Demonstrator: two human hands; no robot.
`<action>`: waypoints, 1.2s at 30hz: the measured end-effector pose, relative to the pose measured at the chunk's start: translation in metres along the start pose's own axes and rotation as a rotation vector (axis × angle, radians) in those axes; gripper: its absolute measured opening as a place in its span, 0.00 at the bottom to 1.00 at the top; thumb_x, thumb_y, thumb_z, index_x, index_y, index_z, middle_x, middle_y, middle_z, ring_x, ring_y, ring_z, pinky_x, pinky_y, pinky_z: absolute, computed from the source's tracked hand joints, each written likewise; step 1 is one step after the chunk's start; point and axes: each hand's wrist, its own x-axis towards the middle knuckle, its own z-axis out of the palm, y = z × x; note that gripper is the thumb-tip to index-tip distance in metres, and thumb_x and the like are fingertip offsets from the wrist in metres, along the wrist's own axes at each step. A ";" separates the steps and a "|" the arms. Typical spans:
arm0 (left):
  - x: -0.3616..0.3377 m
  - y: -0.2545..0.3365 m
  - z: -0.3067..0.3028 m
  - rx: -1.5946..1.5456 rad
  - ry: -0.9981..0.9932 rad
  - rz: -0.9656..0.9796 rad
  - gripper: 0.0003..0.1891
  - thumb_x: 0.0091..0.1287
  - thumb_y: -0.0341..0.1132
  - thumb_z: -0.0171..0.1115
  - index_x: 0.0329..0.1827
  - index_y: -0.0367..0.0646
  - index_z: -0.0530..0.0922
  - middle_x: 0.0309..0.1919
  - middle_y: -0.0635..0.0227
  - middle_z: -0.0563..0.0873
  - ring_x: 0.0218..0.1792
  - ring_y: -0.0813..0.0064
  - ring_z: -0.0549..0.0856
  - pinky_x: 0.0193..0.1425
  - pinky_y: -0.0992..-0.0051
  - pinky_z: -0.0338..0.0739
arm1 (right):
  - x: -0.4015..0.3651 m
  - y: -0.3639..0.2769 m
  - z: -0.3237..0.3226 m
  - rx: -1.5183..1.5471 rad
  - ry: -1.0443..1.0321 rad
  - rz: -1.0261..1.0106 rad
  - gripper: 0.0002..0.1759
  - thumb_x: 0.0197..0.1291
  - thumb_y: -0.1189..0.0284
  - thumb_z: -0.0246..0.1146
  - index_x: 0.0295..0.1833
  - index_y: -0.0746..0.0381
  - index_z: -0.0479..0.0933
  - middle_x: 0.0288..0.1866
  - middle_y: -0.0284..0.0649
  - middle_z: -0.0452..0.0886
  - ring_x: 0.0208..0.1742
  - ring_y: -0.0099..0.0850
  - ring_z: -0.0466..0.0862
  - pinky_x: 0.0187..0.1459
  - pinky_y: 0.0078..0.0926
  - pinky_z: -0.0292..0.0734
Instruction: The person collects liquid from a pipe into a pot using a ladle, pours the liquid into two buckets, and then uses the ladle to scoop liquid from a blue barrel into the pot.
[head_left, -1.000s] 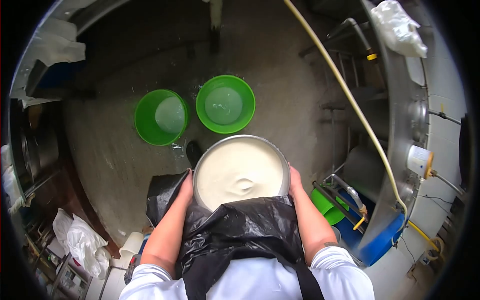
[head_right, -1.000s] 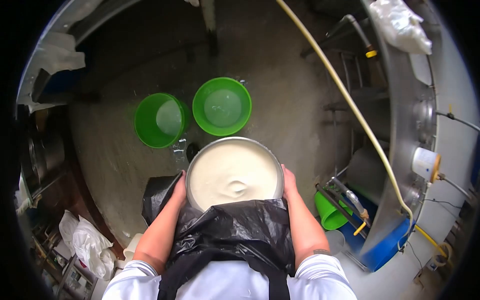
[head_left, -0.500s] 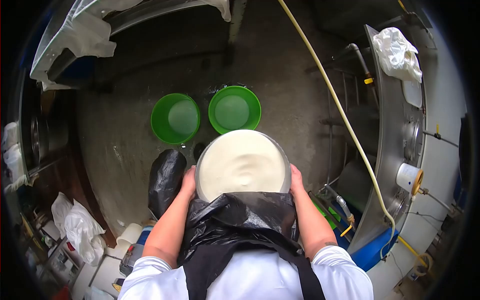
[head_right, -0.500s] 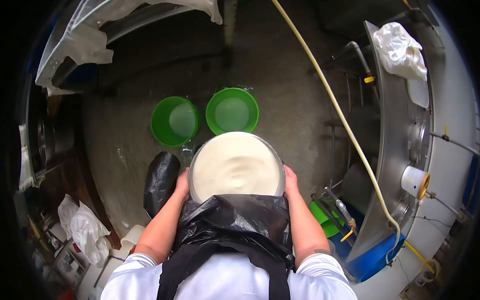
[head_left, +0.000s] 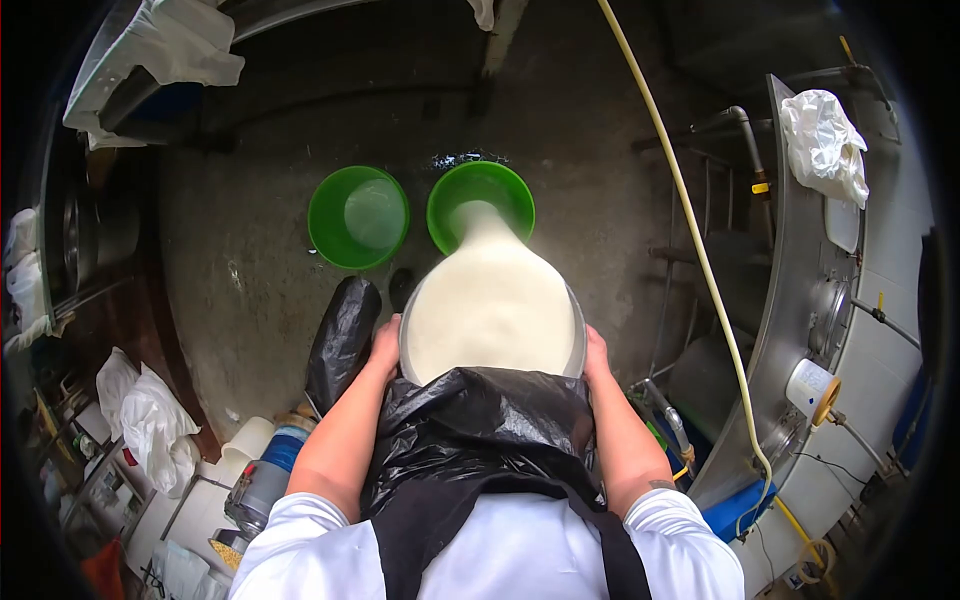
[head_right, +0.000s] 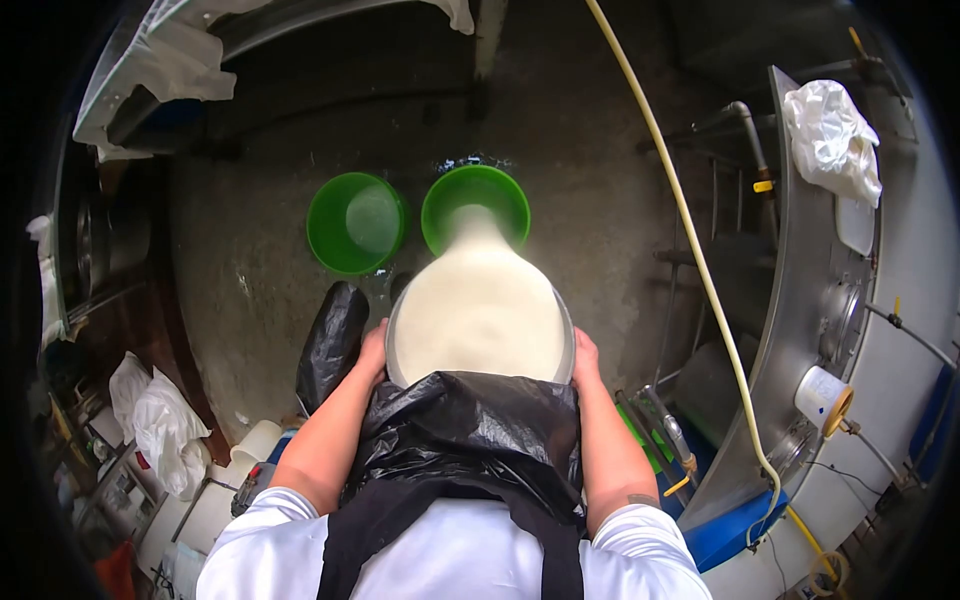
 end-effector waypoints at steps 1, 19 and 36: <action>0.001 0.001 0.002 -0.016 0.013 -0.015 0.28 0.86 0.51 0.46 0.61 0.33 0.83 0.55 0.56 0.89 0.54 0.66 0.86 0.62 0.66 0.77 | 0.002 0.002 -0.001 -0.003 0.001 0.003 0.18 0.79 0.67 0.61 0.64 0.66 0.83 0.50 0.36 0.89 0.46 0.24 0.87 0.50 0.25 0.84; 0.015 -0.007 0.008 -0.048 0.058 -0.075 0.30 0.84 0.53 0.48 0.62 0.30 0.82 0.54 0.54 0.89 0.53 0.63 0.87 0.59 0.64 0.79 | 0.016 -0.002 0.004 0.041 -0.031 0.103 0.16 0.76 0.69 0.60 0.62 0.63 0.83 0.47 0.38 0.89 0.41 0.27 0.88 0.43 0.30 0.85; 0.045 -0.032 0.007 -0.056 0.058 -0.052 0.32 0.81 0.53 0.51 0.60 0.26 0.82 0.52 0.51 0.89 0.51 0.62 0.88 0.56 0.62 0.80 | 0.025 -0.017 0.005 0.028 -0.008 0.185 0.12 0.73 0.72 0.62 0.53 0.65 0.86 0.41 0.39 0.90 0.34 0.28 0.87 0.38 0.31 0.84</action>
